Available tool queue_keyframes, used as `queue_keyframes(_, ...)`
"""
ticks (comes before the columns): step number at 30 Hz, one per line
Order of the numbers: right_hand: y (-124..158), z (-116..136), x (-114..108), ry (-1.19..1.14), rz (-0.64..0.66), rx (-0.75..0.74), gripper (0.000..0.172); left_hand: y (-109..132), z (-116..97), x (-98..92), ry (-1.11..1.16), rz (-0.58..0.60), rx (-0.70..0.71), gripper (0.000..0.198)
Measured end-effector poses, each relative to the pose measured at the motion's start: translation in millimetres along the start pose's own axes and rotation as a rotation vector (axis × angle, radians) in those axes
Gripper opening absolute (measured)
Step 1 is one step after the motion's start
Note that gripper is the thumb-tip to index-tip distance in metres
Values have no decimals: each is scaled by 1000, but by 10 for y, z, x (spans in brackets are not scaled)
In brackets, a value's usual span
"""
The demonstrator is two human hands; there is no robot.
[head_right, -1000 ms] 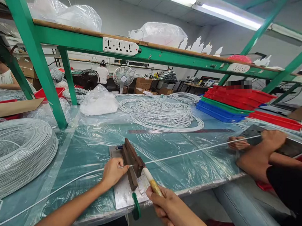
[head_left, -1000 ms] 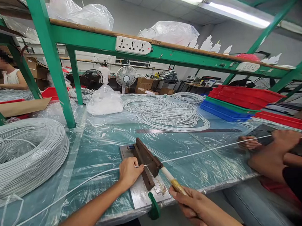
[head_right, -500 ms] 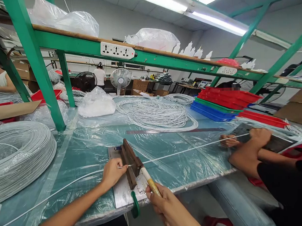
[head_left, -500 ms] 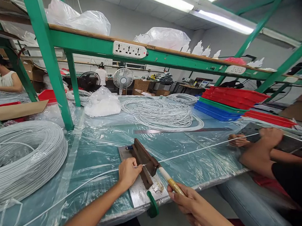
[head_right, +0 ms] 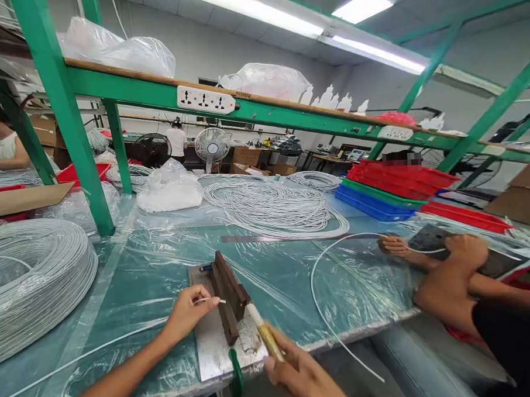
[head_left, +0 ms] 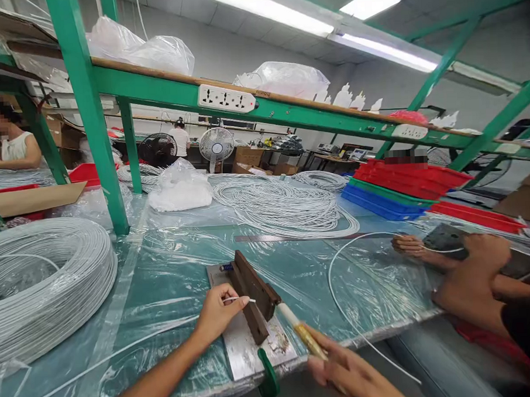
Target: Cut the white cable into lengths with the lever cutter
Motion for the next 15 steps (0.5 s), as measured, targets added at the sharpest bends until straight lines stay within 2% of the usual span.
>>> queue_keyframes(2,-17,393,-38,-132,49,-28,75,94,-38,-65,95,50,11,42)
queue_keyframes(3,-52,597,-40,-195,80,-52,73,151,-60,-93,141,72,14,44)
queue_keyframes(5,-184,992,-18,-291,138,-86,55,266,-105,-129,207,95,18,48)
queue_keyframes(7,-404,1346,26,-353,151,-116,45,363,-144,-132,207,88,18,54)
queue_keyframes(9,-703,1642,88,-367,147,-164,52,438,-171,-106,187,84,7,62)
queue_keyframes(12,-1247,1940,228,-299,143,-280,58,520,-187,-59,173,115,-16,69)
queue_keyframes(15,-1816,2045,420,-223,90,-376,60,583,-177,-67,154,137,-15,69)
Point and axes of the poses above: each hand's wrist, its own y-axis away from the middle knuckle, its own x-axis out of the palm, z = x × y, the point moved 1 cm from there along -y, towards the middle knuckle, and after that the axes turned 8 degrees about -x, right-handed, at the moved point
